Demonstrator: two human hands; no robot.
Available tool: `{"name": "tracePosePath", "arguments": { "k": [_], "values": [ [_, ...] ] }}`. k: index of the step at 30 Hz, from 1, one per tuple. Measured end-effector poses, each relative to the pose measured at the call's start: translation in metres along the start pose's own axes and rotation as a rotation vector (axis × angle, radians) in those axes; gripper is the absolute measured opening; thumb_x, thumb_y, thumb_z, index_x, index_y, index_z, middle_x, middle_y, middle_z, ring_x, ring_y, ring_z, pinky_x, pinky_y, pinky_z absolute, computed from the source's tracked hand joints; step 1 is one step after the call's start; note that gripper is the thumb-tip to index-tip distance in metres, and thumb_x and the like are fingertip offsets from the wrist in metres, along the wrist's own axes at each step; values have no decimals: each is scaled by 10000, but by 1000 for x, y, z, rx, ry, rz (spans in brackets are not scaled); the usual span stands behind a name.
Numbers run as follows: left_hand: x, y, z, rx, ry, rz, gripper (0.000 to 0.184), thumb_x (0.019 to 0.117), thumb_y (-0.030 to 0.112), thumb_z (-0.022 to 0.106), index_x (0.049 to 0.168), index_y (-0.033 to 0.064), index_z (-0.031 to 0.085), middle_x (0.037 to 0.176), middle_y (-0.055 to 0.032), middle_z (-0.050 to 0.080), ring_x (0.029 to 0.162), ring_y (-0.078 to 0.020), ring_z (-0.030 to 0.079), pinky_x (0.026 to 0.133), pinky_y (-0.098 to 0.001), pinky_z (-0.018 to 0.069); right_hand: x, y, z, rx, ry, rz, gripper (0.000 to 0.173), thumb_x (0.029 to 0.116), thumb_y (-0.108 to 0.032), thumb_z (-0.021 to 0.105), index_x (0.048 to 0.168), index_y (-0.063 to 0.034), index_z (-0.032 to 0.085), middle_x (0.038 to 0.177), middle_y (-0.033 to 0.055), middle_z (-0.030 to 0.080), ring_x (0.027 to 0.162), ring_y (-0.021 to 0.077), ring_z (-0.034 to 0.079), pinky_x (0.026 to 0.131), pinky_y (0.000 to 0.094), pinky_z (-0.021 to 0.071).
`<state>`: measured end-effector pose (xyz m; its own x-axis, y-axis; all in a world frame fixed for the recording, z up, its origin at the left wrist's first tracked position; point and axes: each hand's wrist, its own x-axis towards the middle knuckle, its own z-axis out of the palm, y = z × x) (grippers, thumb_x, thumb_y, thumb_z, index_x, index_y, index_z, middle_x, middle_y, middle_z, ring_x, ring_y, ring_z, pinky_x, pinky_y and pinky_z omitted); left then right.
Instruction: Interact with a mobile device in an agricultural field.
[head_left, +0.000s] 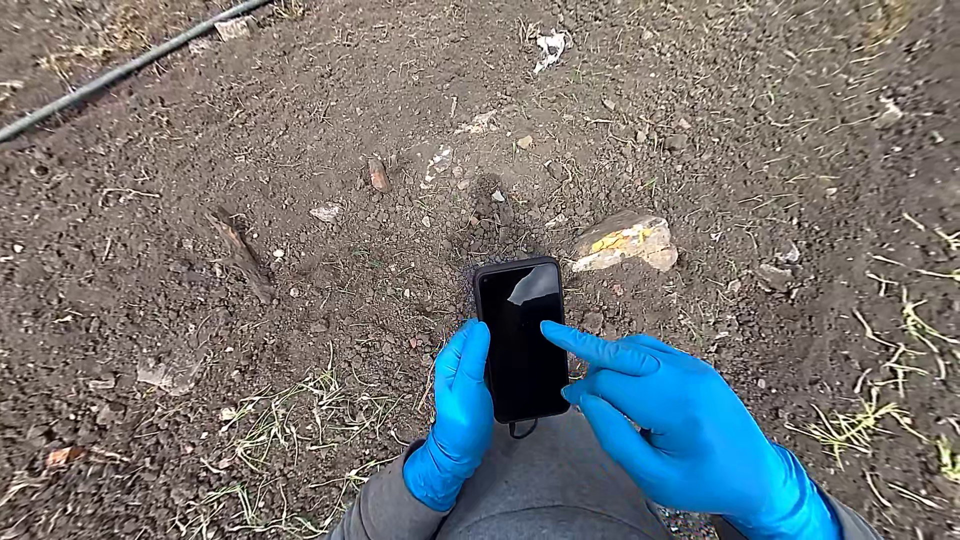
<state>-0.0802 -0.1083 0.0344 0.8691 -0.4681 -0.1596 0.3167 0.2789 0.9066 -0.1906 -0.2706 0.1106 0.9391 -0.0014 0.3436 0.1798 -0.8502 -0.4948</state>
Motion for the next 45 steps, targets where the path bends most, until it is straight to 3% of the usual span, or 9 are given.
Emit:
{"name": "tracePosePath", "arguments": {
  "k": [4,8,14,17,21,29,36,45],
  "values": [
    [-3,0,1,5,-31,27,419,1116,273,359,1121,79,731,1020,-86,742,950,-172,727,868,-398,620,7,3,2,-46,-22,25,370,1019,-294,466,805,-159,737,1433,-20,629,975,62,697,785,319,548],
    [-3,2,1,3,-16,20,420,1114,278,362,1123,83,733,1021,-84,748,948,-169,730,865,-395,619,2,2,-4,43,20,10,370,1021,-269,435,799,-154,708,1429,-32,632,962,27,679,775,277,523],
    [0,4,2,-5,28,-9,418,1112,309,375,1104,89,731,1005,-83,748,943,-167,731,855,-392,620,-5,4,-10,72,70,35,406,1024,-242,432,678,-142,617,1283,-19,712,897,27,660,743,263,499],
    [2,4,3,-16,19,-16,429,1114,298,358,1119,83,729,1012,-91,751,942,-173,735,847,-395,625,-7,5,-9,92,84,48,426,1031,-238,422,657,-147,605,1131,-21,751,851,28,658,731,260,505],
    [3,5,4,-8,17,-18,437,1117,299,351,1113,90,734,1012,-89,751,938,-175,735,847,-396,624,-10,7,-7,124,90,70,432,1037,-234,413,659,-150,604,1039,-19,755,856,38,661,754,268,519],
    [7,4,2,-31,13,-22,452,1120,291,326,1115,80,725,1001,-103,747,924,-185,736,833,-404,628,-16,8,-2,154,84,99,433,1042,-229,407,666,-143,605,1254,-31,726,923,43,683,771,275,531],
    [9,4,-1,-33,46,1,460,1130,284,308,1136,79,720,1030,-102,747,954,-182,734,849,-400,627,-20,7,5,186,44,92,442,1042,-226,408,640,-132,564,1201,-9,744,847,56,676,737,281,514],
    [10,4,-3,-53,61,-9,457,1126,290,315,1139,77,719,1036,-117,745,965,-198,733,856,-420,624,-25,5,11,215,15,97,429,1050,-230,409,672,-123,582,1229,14,738,915,80,706,805,315,545]
  ]
}}
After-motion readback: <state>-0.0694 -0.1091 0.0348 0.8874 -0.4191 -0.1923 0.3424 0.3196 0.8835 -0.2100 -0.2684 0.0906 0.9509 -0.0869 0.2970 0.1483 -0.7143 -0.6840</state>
